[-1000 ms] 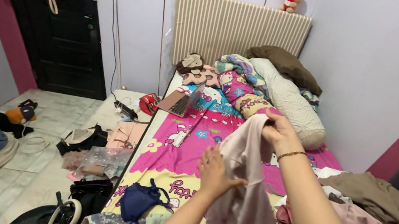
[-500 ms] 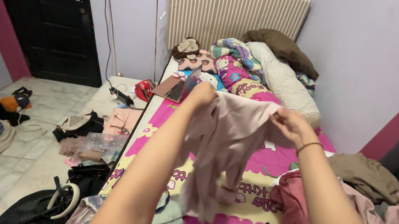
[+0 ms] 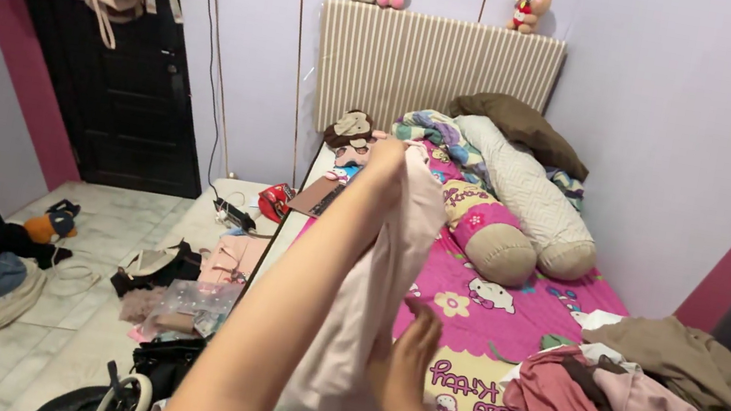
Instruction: The person picks up clothes from a green laundry basket and the bed, folds them by hand, and places them into a white wardrobe. They handle multiple garments including shirts, pants, and a towel, stacking them on shelves inside the wardrobe.
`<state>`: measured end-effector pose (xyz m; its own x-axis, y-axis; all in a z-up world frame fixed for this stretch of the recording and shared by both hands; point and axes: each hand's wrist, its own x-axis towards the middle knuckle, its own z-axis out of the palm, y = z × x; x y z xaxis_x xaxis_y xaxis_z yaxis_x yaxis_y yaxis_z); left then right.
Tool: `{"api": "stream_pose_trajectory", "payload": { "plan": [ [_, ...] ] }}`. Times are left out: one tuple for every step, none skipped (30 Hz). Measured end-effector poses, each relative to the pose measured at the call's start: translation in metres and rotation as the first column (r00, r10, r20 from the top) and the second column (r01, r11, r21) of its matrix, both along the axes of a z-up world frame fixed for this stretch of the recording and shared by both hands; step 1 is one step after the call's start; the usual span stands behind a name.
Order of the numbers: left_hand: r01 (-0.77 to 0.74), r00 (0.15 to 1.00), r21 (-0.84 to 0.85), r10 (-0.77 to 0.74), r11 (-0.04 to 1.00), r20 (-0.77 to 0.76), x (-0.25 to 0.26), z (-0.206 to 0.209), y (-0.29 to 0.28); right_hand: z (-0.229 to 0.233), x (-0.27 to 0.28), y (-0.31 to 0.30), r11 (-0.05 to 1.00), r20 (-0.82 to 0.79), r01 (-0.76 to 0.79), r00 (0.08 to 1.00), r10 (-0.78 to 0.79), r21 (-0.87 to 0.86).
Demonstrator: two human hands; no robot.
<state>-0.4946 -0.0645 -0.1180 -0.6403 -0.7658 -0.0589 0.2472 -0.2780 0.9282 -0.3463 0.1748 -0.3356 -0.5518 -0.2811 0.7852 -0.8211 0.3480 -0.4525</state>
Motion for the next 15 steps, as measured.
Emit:
{"api": "stream_pose_trajectory", "payload": {
  "plan": [
    [0.012,0.997,0.007,-0.012,1.0,0.075,0.011,0.008,-0.002,0.002,-0.009,-0.007,0.991,0.304,-0.128,0.943,0.131,-0.031],
    [0.045,0.999,-0.021,-0.044,0.999,0.017,0.024,0.007,-0.006,0.005,-0.024,-0.016,0.966,0.574,-0.243,0.779,0.252,-0.095],
    [0.076,0.996,-0.052,-0.078,0.996,-0.04,0.037,0.005,-0.011,0.005,-0.036,-0.017,0.925,0.778,-0.329,0.525,0.345,-0.188],
    [0.101,0.99,-0.084,-0.109,0.991,-0.095,0.049,0.002,-0.016,0.003,-0.047,-0.007,0.874,0.845,-0.451,0.385,0.372,-0.18],
    [0.09,0.99,-0.116,-0.101,0.989,-0.095,0.059,-0.003,-0.018,0.004,-0.06,0.007,0.806,0.898,-0.562,0.235,0.372,-0.187],
    [0.078,0.991,-0.151,-0.093,0.985,-0.098,0.067,-0.007,-0.02,0.007,-0.07,0.011,0.723,0.934,-0.659,0.087,0.346,-0.206],
    [0.066,0.991,-0.186,-0.086,0.98,-0.102,0.075,-0.012,-0.023,0.01,-0.075,0.005,0.762,0.946,-0.646,0.215,0.244,-0.05],
    [0.051,0.998,-0.352,-0.06,0.934,-0.016,0.085,-0.018,-0.028,0.013,-0.08,0.001,0.779,0.935,-0.622,0.317,0.159,0.079],
    [0.05,0.998,-0.508,-0.02,0.86,0.065,0.098,-0.024,-0.035,0.02,-0.091,0.001,0.776,0.905,-0.612,0.403,0.137,0.155],
    [0.064,0.99,-0.651,0.036,0.756,0.139,0.113,-0.027,-0.042,0.028,-0.106,0.001,0.773,0.868,-0.596,0.48,0.126,0.217],
    [0.083,0.964,-0.747,0.136,0.66,0.227,0.128,-0.028,-0.049,0.038,-0.124,0.003,0.771,0.828,-0.576,0.548,0.116,0.273],
    [0.122,0.923,-0.825,0.244,0.552,0.299,0.144,-0.029,-0.056,0.051,-0.146,0.009,0.774,0.793,-0.553,0.598,0.111,0.308],
    [0.203,0.867,-0.854,0.316,0.479,0.384,0.163,-0.029,-0.063,0.064,-0.169,0.016,0.779,0.761,-0.533,0.638,0.113,0.33],
    [0.292,0.801,-0.864,0.388,0.41,0.455,0.182,-0.03,-0.068,0.077,-0.192,0.028,0.784,0.728,-0.508,0.677,0.109,0.355],
    [0.379,0.745,-0.836,0.405,0.396,0.53,0.203,-0.028,-0.075,0.087,-0.21,0.037,0.791,0.707,-0.49,0.699,0.105,0.366]
  ]
}}
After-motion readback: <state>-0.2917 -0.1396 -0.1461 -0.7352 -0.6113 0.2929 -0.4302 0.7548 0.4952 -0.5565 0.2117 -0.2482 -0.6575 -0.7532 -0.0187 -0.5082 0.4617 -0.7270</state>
